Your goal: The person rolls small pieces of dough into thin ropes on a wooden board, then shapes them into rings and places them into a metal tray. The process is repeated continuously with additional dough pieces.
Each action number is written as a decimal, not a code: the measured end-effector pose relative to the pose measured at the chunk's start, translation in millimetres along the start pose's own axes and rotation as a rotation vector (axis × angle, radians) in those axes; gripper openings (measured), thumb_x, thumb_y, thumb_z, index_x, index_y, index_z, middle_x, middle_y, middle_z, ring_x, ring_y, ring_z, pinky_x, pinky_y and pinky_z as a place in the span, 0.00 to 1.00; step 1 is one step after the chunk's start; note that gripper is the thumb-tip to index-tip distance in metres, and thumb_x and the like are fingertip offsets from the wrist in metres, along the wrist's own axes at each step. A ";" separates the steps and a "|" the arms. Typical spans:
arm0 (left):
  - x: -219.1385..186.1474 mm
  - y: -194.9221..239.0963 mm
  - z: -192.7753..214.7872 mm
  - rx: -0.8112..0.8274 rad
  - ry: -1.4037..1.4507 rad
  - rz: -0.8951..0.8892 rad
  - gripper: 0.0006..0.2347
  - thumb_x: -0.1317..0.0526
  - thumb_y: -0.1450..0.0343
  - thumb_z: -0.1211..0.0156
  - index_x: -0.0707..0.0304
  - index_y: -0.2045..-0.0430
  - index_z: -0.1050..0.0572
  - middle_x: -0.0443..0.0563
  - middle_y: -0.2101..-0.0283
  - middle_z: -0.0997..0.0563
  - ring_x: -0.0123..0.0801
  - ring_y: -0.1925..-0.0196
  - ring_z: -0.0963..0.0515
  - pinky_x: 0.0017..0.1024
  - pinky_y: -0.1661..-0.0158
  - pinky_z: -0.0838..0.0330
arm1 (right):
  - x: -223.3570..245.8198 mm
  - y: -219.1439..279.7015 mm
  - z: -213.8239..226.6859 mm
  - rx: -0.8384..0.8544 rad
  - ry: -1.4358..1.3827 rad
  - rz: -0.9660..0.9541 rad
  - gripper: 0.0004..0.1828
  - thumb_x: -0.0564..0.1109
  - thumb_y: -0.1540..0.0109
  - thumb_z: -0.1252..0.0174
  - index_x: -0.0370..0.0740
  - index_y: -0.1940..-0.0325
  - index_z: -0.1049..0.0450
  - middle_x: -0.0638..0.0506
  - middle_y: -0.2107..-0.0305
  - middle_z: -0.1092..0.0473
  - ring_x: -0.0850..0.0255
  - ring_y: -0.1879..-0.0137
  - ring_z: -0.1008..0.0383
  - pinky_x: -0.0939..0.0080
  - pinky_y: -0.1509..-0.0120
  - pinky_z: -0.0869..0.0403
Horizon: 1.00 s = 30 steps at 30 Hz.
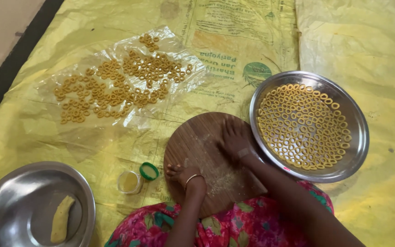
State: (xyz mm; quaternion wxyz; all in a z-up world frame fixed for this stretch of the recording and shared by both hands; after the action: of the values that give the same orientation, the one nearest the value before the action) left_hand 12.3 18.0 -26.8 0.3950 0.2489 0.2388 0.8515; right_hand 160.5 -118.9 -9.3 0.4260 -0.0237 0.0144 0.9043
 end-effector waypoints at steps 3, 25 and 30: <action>-0.5 0.9 4.5 0.071 0.014 -0.028 0.34 0.55 0.29 0.33 0.73 0.31 0.40 0.87 0.25 0.59 0.81 0.26 0.53 0.64 0.36 0.46 | -3.5 -51.7 15.5 0.080 -0.058 -0.082 0.45 0.69 0.29 0.69 0.32 0.21 0.60 0.37 0.23 0.65 0.45 0.18 0.72 0.32 0.20 0.71; 4.3 4.6 8.3 0.064 0.055 -0.013 0.30 0.57 0.27 0.37 0.71 0.31 0.39 0.81 0.25 0.57 0.78 0.26 0.55 0.67 0.35 0.48 | 7.3 -32.4 7.3 0.165 -0.085 -0.057 0.42 0.65 0.31 0.72 0.38 0.20 0.66 0.43 0.22 0.67 0.47 0.18 0.71 0.36 0.20 0.68; 0.7 0.9 7.4 0.097 0.040 -0.023 0.28 0.57 0.26 0.38 0.68 0.31 0.38 0.78 0.24 0.56 0.79 0.25 0.56 0.67 0.35 0.48 | 19.1 -42.4 2.7 -0.025 -0.071 -0.348 0.42 0.64 0.31 0.71 0.35 0.21 0.63 0.39 0.23 0.65 0.45 0.18 0.72 0.35 0.20 0.70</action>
State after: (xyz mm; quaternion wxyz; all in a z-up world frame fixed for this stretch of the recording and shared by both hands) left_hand 15.9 19.6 -20.5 0.3873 0.2478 0.2907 0.8391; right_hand 181.0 -77.1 -7.9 0.5759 0.0006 -0.0163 0.8174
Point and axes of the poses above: each hand's wrist, its own y-axis away from the middle knuckle, its own z-axis out of the back of the hand, x = y × z, the point moved 4 cm from there along -y, towards the middle knuckle
